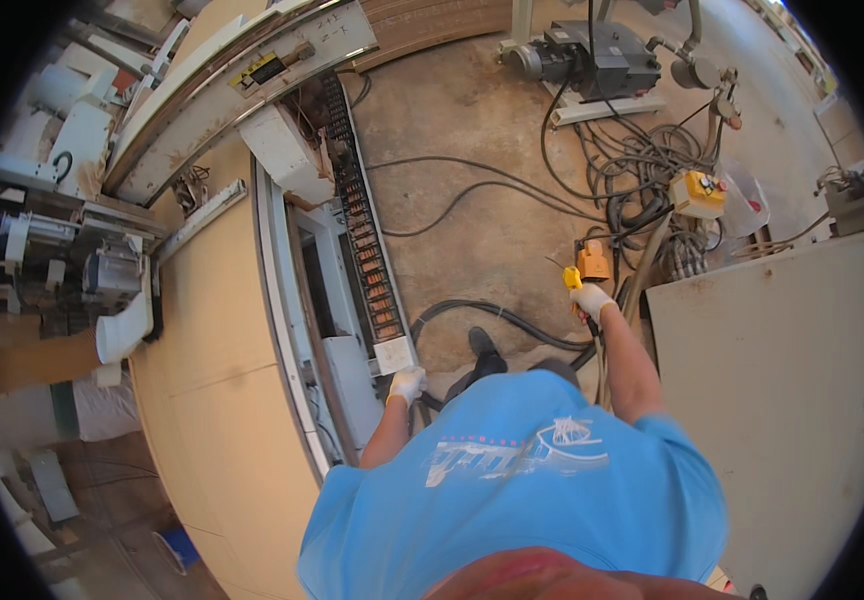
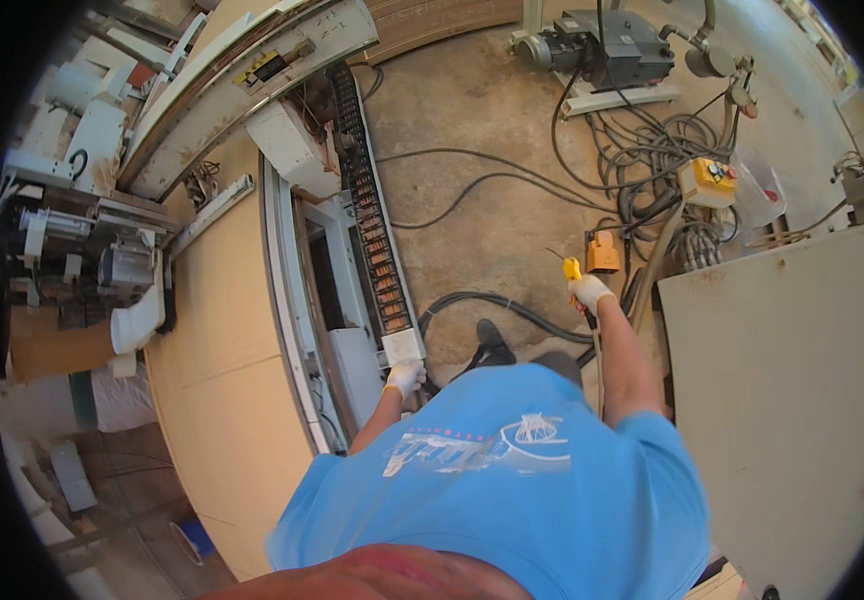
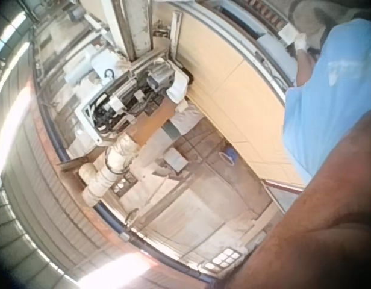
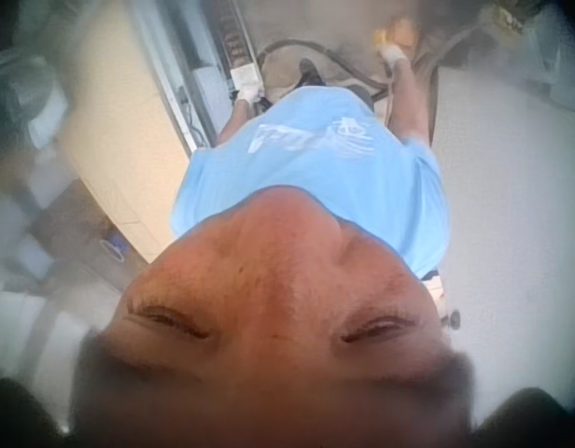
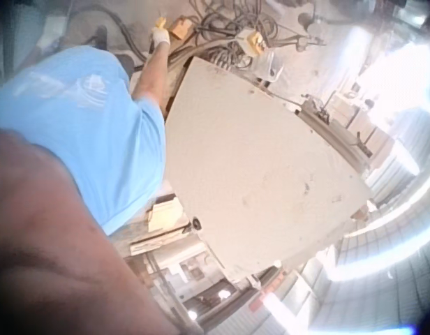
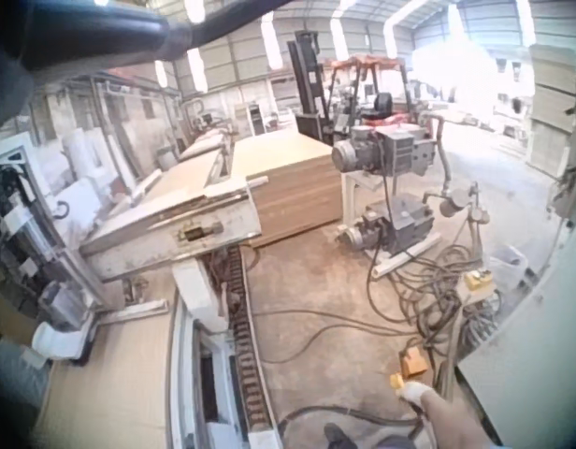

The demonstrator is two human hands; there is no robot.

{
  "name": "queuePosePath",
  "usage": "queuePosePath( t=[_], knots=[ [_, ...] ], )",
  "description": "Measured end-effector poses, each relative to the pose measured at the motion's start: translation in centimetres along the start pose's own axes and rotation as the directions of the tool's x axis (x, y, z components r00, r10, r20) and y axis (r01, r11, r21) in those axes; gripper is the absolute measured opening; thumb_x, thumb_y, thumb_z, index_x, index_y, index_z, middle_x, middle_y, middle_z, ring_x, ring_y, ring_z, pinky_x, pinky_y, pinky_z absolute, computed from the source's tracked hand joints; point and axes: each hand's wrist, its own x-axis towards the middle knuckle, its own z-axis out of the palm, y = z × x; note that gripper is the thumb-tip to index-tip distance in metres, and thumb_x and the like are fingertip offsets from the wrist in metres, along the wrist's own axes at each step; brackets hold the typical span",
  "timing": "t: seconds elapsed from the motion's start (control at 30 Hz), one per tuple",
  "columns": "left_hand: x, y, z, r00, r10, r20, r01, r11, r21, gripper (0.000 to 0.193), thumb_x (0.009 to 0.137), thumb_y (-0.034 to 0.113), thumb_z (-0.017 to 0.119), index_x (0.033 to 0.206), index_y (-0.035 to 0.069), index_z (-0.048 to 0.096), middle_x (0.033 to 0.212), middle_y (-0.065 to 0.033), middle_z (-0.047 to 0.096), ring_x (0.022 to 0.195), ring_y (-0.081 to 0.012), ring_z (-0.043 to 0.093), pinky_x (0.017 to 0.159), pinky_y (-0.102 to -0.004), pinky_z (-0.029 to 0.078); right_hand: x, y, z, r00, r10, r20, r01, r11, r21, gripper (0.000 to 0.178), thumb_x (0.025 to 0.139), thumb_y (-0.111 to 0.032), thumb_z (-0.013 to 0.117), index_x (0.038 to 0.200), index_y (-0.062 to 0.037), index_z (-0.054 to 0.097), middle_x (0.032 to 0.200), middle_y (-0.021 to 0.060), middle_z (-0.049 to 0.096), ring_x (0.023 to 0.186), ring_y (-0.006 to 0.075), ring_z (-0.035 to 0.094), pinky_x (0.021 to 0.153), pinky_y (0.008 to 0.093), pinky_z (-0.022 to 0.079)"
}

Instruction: The person repeatedly picks up flat wood panels from a large work table and places them onto a red pallet jack. They handle the panels one at a time, building a stack. The person also briefly uses a long stick to move small offcuts and a yellow tool to adjust a machine component.

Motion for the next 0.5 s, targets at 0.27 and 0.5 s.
queuePosePath(
  t=[0.27,0.5],
  knots=[
    [4.9,10.7,-5.1,0.973,0.166,-0.162,-0.188,0.973,-0.136,0.012,0.092,0.017,0.057,0.087,0.010,0.065,0.066,-0.0015,0.057,0.052,-0.0125,0.054,0.043,-0.0281,0.038,7.3,-5.9,4.1,0.979,0.059,0.193,-0.022,0.981,-0.191,0.022,0.093,-0.016,0.059,0.084,0.0036,0.065,0.067,0.0117,0.065,0.044,0.0188,0.053,0.040,0.0372,0.046],
    [9.8,11.7,-3.6,0.850,0.396,0.348,-0.355,-0.059,0.933,0.024,0.085,0.020,0.059,0.086,0.003,0.077,0.092,-0.0208,0.074,0.087,-0.0381,0.073,0.076,-0.0487,0.058,17.6,-16.9,-0.7,0.970,0.014,0.241,0.064,0.948,-0.313,0.027,0.096,-0.017,0.055,0.081,0.0033,0.064,0.063,0.0123,0.060,0.044,0.0211,0.054,0.043,0.0384,0.046]
  ],
)
